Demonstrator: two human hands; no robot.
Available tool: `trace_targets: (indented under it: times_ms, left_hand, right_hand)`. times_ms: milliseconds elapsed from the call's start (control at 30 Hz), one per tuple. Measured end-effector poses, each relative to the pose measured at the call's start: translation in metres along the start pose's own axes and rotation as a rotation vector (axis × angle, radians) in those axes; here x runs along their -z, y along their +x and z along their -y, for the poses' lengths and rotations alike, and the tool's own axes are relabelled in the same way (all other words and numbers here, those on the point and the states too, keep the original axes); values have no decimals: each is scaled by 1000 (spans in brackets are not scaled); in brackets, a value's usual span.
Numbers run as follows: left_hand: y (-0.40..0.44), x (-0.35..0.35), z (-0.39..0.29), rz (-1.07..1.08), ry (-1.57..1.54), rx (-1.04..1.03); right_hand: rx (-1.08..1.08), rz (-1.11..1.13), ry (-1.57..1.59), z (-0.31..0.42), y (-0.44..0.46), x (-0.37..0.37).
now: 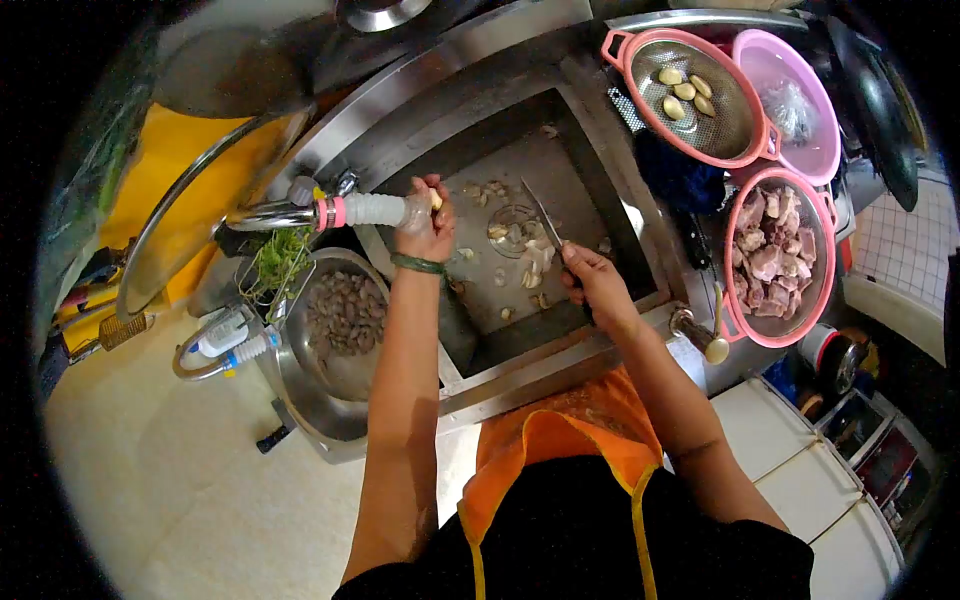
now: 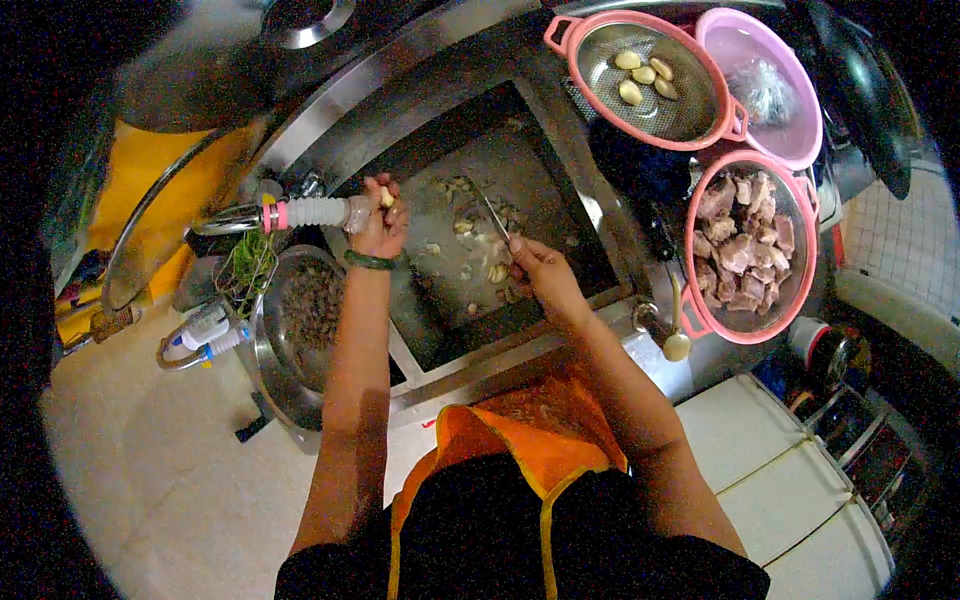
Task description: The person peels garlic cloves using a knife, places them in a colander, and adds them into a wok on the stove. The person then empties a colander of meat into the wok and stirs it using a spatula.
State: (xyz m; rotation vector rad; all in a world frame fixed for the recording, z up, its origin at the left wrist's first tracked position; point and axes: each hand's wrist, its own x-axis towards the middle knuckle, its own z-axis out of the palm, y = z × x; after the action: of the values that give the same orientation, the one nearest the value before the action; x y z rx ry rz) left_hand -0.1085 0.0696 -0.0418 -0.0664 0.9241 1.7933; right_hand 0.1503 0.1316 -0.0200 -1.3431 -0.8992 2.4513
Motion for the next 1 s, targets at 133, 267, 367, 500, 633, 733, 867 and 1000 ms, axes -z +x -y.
trace_targets:
  times_ms: [133,267,367,500,633,733,867,1000]
  left_hand:
    - [-4,-13,12,-23,257,-122]
    - [-5,9,18,-3,269,-15]
    - [-6,10,17,25,181,77]
    - [-4,8,20,-9,112,54]
    - [-4,4,24,-41,156,33]
    - [-6,9,22,-9,177,52]
    - [-13,9,19,-24,224,88]
    - [-24,-2,29,-112,155,57]
  right_hand:
    - [-31,22,-19,-9,5,11]
    - [-35,8,20,-10,7,12]
    - [-35,2,28,-9,8,13]
    - [-61,-4,12,-6,9,12]
    - [-42,27,-34,-5,10,10]
    - [-76,43,-40,-3,12,11]
    - [19,-20,-205,-2,14,-2]
    - [304,70,-332,-7,22,-19]
